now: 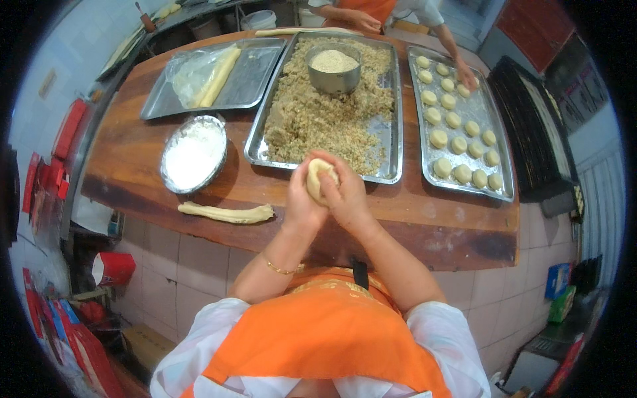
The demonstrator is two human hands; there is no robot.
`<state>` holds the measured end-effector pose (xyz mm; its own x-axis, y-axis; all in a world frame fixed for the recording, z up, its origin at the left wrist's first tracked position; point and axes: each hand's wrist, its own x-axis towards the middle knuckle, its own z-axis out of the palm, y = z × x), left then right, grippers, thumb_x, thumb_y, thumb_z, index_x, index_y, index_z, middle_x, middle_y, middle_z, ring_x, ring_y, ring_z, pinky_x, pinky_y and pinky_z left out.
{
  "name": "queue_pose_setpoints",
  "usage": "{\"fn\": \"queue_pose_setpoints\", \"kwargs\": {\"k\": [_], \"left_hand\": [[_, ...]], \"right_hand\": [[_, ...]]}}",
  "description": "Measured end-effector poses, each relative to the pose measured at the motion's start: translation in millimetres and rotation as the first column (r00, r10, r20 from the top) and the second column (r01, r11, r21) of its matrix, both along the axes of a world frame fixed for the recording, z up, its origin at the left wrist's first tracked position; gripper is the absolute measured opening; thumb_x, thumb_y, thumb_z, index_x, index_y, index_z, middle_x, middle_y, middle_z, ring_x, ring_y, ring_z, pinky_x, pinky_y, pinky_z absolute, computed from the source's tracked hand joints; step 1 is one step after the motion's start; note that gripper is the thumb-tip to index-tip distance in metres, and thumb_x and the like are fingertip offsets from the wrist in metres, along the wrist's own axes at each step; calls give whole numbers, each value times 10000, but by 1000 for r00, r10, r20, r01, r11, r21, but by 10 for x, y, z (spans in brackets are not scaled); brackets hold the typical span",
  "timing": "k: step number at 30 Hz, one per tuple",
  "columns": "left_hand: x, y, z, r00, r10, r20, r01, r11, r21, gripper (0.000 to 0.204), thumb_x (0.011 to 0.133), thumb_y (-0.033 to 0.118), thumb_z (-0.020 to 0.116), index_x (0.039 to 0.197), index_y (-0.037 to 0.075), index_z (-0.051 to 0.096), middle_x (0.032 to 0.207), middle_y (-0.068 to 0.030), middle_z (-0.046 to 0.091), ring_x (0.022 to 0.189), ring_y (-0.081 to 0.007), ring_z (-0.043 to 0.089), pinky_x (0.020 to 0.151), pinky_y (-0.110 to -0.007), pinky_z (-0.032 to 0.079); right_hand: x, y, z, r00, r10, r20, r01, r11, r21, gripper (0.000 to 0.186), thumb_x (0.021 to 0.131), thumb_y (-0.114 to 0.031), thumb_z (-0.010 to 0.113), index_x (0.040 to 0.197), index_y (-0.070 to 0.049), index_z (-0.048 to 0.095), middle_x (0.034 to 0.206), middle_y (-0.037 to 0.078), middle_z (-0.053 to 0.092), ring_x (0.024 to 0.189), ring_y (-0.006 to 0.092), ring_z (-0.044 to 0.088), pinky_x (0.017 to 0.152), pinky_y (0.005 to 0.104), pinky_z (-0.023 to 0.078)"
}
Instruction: The person prepares buns by hand by shaping dough, adding filling from a tray, and rolling the dough into balls before placing them onto a baking sheet.
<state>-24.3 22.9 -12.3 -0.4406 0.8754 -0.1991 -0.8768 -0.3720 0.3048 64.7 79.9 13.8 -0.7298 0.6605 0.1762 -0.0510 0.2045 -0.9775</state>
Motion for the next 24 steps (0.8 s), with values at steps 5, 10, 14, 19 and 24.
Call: {"fn": "queue_pose_setpoints", "kwargs": {"k": [5,10,14,19,24], "left_hand": [[-61,-189,124,928,-35,-370,50,998,31,264,1065,272,472,1184,65,585,1076,-46,633,981,-138,635,850,-297,544],[-28,-105,-132,953,-4,-302,14,999,31,246,1049,292,530,1148,75,589,1008,-13,644,896,-110,637,768,-274,533],[-12,-81,-61,955,8,-298,-17,1000,-26,230,1056,286,529,1164,88,573,1009,-1,621,875,-76,619,767,-245,531],[-61,-254,327,932,-171,-318,158,985,-66,408,1076,446,447,1247,91,552,1063,-30,640,830,-109,646,698,-238,548],[-106,-291,38,903,-194,-383,210,978,1,344,1054,393,535,1189,79,572,996,-24,639,816,-90,641,678,-240,552]], "right_hand": [[29,-47,247,976,113,-185,-169,931,-323,587,914,-77,600,1480,-65,444,1379,152,550,1270,217,534,1072,345,434],[26,-174,20,1000,11,-25,-5,971,237,576,870,-30,537,1440,-53,454,1385,189,525,1306,318,517,1113,383,387],[11,-130,-41,998,40,-50,-36,995,90,587,874,-30,544,1453,-57,447,1380,142,529,1298,278,523,1108,368,394],[97,52,239,932,123,-342,-314,746,-588,589,886,-36,538,1467,-75,447,1331,77,545,1230,177,551,1047,312,446],[59,-84,102,965,219,-144,-243,953,-178,524,871,-42,534,1394,-42,503,1335,67,540,1197,165,542,1055,312,422]]}}
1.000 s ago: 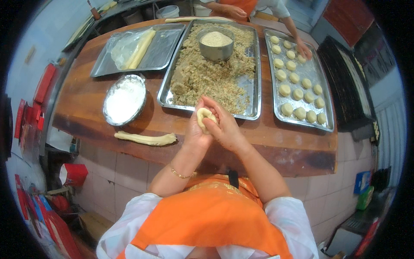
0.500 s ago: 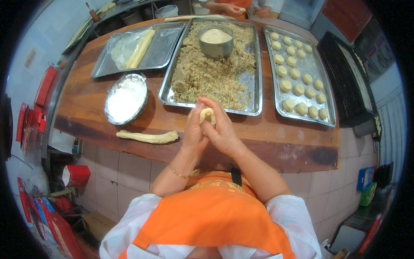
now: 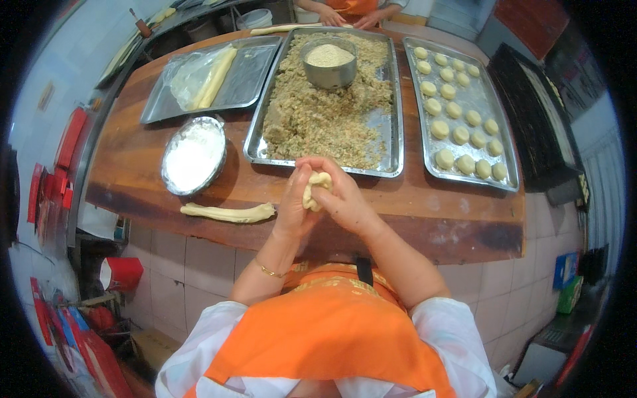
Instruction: The person prepares buns by hand by shaping dough, adding filling from a tray, and rolling the dough into balls before placing them onto a baking sheet.
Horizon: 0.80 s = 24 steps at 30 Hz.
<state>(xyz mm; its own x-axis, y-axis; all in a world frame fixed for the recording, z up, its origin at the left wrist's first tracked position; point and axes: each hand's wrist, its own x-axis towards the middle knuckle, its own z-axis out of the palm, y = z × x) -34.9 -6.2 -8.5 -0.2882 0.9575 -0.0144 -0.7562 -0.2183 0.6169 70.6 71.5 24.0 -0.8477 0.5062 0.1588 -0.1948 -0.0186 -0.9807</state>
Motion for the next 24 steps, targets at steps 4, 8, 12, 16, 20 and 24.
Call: {"fn": "queue_pose_setpoints", "kwargs": {"k": [4,8,12,16,20,24], "left_hand": [[10,14,-87,990,92,-111,-101,992,-76,330,1029,354,591,1232,96,555,1065,-16,622,906,-90,628,737,-262,551],[-1,-17,-92,996,52,75,-53,999,6,400,1069,380,506,1336,83,499,1198,-47,606,1063,-146,626,903,-319,541],[93,-54,59,995,-52,86,50,998,26,466,1102,410,392,1430,81,430,1360,-63,540,1259,-187,550,1069,-373,466],[262,8,25,1000,8,22,-9,999,42,497,1105,426,371,1477,97,385,1411,-55,494,1322,-181,495,1091,-359,444],[281,10,-80,997,38,-70,-38,999,1,474,1101,424,396,1451,104,393,1383,-44,498,1282,-165,517,1043,-332,464],[345,-96,290,999,42,17,-42,999,-15,422,1094,423,431,1375,109,440,1269,-38,548,1142,-120,581,899,-278,508]], "right_hand": [[29,52,-73,997,80,-8,-79,995,54,611,846,-107,612,1435,-54,455,1436,102,497,1365,199,434,1144,352,346],[113,152,122,995,88,38,-96,880,465,766,819,-251,753,1474,-75,397,1542,151,419,1500,312,291,1208,451,277],[116,250,58,999,-38,-3,27,652,758,803,796,-402,819,1443,-100,452,1507,153,476,1485,397,315,1201,539,269],[59,172,61,986,-142,-82,154,634,758,627,895,-538,702,1306,-80,580,1343,151,630,1345,329,528,1174,523,324],[71,138,-4,971,-212,-114,229,671,705,548,943,-478,659,1270,-42,593,1243,148,685,1241,279,619,1158,510,348],[41,109,66,922,-310,-234,388,760,521,508,984,-388,622,1337,-29,558,1096,122,732,1119,263,688,1111,493,405]]}}
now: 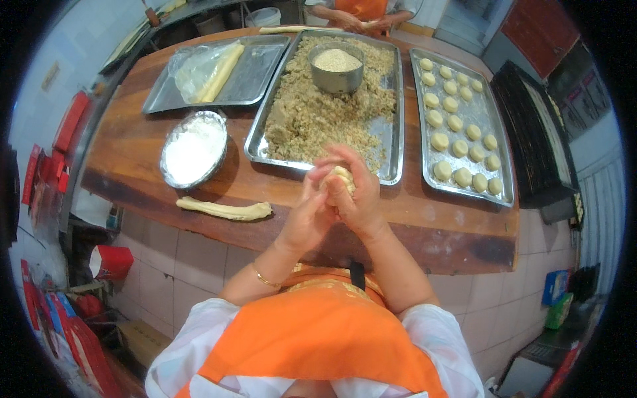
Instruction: The person prepares buns by hand by shaping dough, adding filling from a tray, and rolling the dough into balls before placing them onto a baking sheet.
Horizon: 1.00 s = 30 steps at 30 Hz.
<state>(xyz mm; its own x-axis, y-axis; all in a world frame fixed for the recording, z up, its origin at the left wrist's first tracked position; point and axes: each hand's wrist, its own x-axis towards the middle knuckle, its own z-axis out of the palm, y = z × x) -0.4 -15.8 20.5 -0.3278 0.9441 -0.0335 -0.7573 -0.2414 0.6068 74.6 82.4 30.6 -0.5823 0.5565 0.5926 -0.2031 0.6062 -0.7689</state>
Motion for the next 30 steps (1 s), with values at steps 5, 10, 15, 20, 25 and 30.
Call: {"fn": "queue_pose_setpoints", "kwargs": {"k": [5,10,15,20,25,30], "left_hand": [[3,21,-291,990,-7,-138,16,998,58,477,1090,450,420,1428,113,404,1258,-49,547,1125,-130,581,870,-291,523],[62,-46,-116,977,-28,-212,20,999,-43,509,1088,490,391,1397,87,432,1137,-32,563,947,-93,567,717,-251,478],[-1,-98,-189,928,-93,-361,76,995,-59,553,1070,530,395,1438,120,426,1118,-21,574,884,-95,547,664,-236,433],[-98,-55,-314,858,-148,-492,138,989,-57,553,1070,502,421,1480,135,367,1190,-44,576,936,-109,565,719,-257,471],[-60,-138,-246,918,-176,-354,174,984,-40,616,1052,576,412,1411,79,467,1286,-58,563,1080,-133,576,805,-290,508],[-141,-143,-326,866,-204,-457,205,977,-48,618,1050,604,382,1392,100,480,1349,-64,522,1122,-145,564,833,-278,503]], "right_hand": [[22,-160,112,993,117,27,-110,979,-174,621,1002,-394,606,1466,-14,445,962,95,756,1097,248,696,1111,451,401],[124,-85,14,991,115,65,-102,977,-186,726,983,-403,625,1502,39,375,1052,124,751,1165,257,664,1146,426,359],[90,-91,128,972,229,-53,-234,924,-303,602,981,-438,600,1370,18,548,1090,109,755,1221,295,637,1180,468,322],[182,-11,74,959,267,93,-248,953,-175,534,983,-545,554,1089,-62,756,1170,100,738,1310,332,570,1205,523,251],[188,-28,109,988,149,34,-139,969,-203,557,1006,-570,507,1075,-83,768,1209,116,726,1371,350,511,1218,509,218],[106,-173,184,988,149,-29,-150,986,-77,579,1035,-571,442,1066,-95,771,1190,114,735,1385,343,499,1218,507,210]]}}
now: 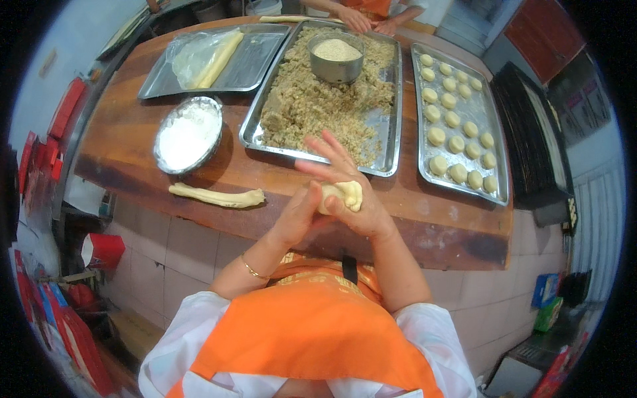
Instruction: The person prepares buns by hand by shaping dough, adding filling from a tray, and rolling the dough into balls before placing them onto a baking sheet.
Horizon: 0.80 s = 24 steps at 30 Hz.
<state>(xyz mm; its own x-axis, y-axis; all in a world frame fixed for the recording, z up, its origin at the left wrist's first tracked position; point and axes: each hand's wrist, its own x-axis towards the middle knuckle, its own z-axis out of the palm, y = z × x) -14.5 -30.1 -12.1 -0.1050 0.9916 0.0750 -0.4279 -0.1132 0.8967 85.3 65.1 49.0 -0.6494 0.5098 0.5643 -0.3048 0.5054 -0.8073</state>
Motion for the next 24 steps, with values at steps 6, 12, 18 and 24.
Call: {"fn": "queue_pose_setpoints", "kwargs": {"k": [6,12,18,24], "left_hand": [[94,61,8,999,-1,40,0,1000,16,695,1013,659,414,1411,89,440,1255,-54,541,1001,-118,569,758,-250,491],[40,-15,94,990,-16,141,6,997,72,638,994,685,437,1301,129,484,933,28,553,665,-53,476,514,-210,328],[80,26,111,965,-31,-260,30,1000,-9,524,1066,498,429,1370,72,463,1150,-39,533,851,-111,533,692,-270,460],[73,-42,58,995,5,96,-10,998,55,428,1038,285,554,1385,86,400,1011,17,531,722,-88,492,617,-197,387]], "right_hand": [[155,244,-182,974,147,174,-132,987,-96,602,1045,-587,387,1056,-130,778,1188,95,740,1376,344,508,1211,513,221],[-9,18,-16,998,46,44,-45,999,-13,669,1036,-638,330,1175,-145,759,1382,131,633,1484,346,348,1206,523,226],[133,227,-133,975,121,189,-120,993,-16,696,1021,-667,331,1052,-129,772,1221,138,721,1382,373,494,1209,566,214],[-46,-6,-116,1000,7,-8,-8,994,-113,674,1022,-654,362,1014,-126,782,1215,155,720,1403,382,466,1213,576,200]]}}
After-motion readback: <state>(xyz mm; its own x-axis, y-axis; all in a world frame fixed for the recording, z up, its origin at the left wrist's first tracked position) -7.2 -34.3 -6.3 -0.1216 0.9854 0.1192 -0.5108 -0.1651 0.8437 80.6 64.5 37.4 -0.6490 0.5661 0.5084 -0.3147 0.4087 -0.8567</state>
